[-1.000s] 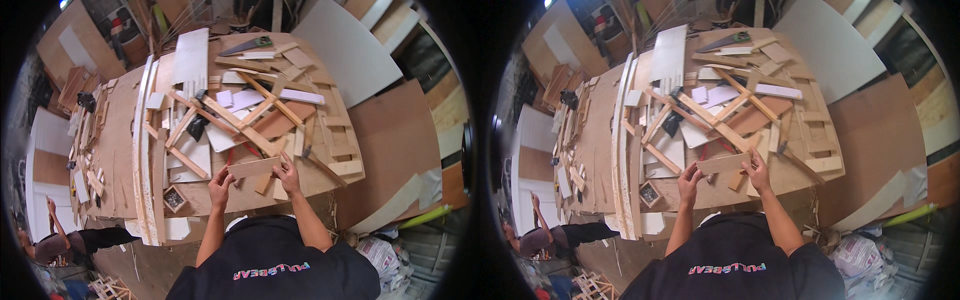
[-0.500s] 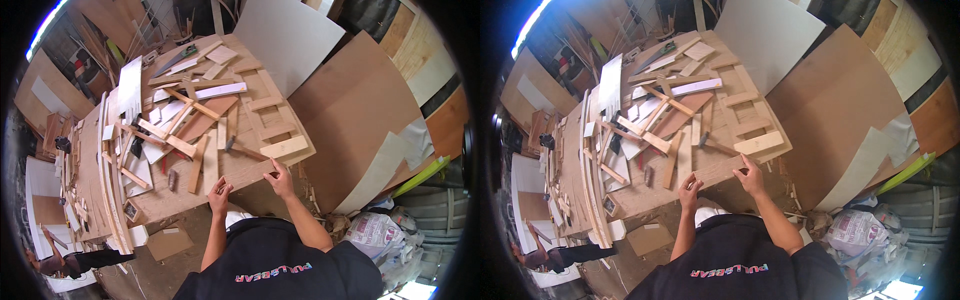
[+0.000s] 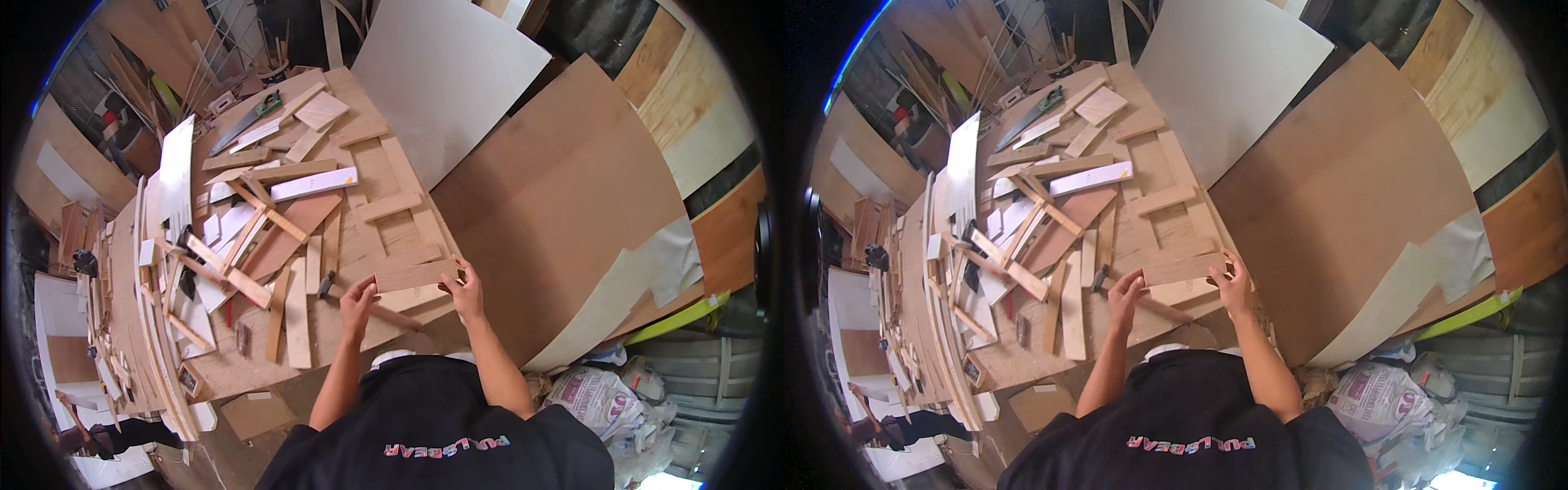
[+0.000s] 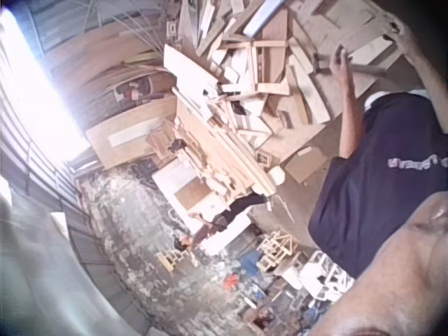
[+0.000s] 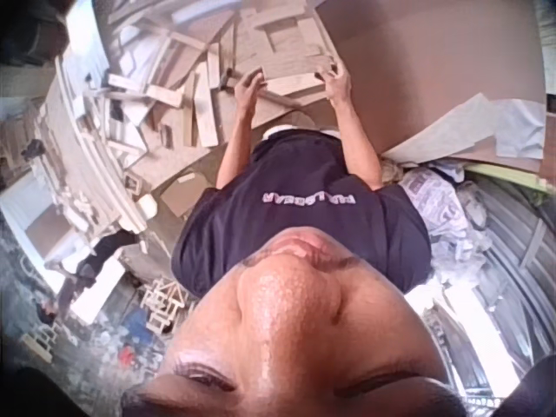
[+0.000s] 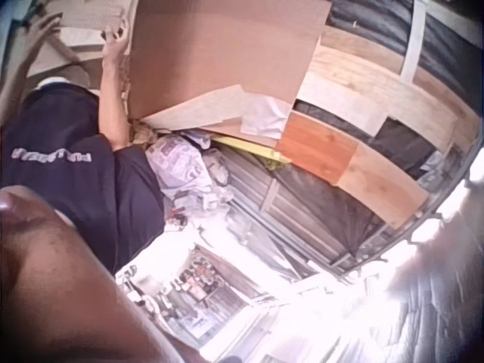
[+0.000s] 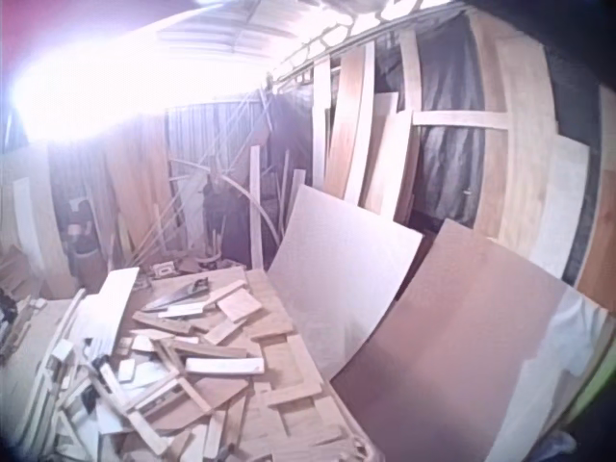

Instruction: The person assembles a small wooden ladder by nailing slats onto parallel rails using a hammer. They pick up nails from a box, position the slats, and hammer them into place.

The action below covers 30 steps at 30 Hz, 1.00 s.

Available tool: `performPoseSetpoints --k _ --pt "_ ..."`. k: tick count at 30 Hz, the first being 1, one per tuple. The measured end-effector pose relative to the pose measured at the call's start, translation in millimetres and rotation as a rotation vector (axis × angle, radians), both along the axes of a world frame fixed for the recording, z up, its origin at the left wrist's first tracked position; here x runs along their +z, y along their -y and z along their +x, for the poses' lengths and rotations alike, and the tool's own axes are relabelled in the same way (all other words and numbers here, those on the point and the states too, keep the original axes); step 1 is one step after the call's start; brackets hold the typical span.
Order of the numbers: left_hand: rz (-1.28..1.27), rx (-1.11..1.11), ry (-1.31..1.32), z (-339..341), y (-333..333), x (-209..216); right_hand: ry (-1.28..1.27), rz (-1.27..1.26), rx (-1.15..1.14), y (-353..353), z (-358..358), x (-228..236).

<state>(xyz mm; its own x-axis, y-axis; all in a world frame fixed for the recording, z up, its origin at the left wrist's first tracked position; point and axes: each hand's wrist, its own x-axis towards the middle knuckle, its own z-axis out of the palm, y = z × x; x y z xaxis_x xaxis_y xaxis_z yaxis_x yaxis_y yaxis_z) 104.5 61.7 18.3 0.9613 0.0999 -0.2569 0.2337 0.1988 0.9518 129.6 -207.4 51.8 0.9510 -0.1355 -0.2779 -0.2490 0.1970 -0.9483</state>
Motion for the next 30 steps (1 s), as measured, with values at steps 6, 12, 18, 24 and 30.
performPoseSetpoints --k 6,12,18,24,30 --pt "0.667 0.166 -0.053 114 7 -61 -0.059 0.168 -0.119 17 91 -30" --pt "0.947 0.23 -0.187 165 36 -79 -0.152 0.114 0.022 29 183 -109" --pt "1.014 0.389 -0.174 152 42 -94 -0.12 -0.298 0.123 13 201 -109" --pt "1.078 0.416 -0.218 150 55 -87 -0.071 -0.314 0.243 25 183 -96" --pt "1.053 0.434 -0.2 156 58 -87 -0.039 -0.079 0.16 34 184 -106"
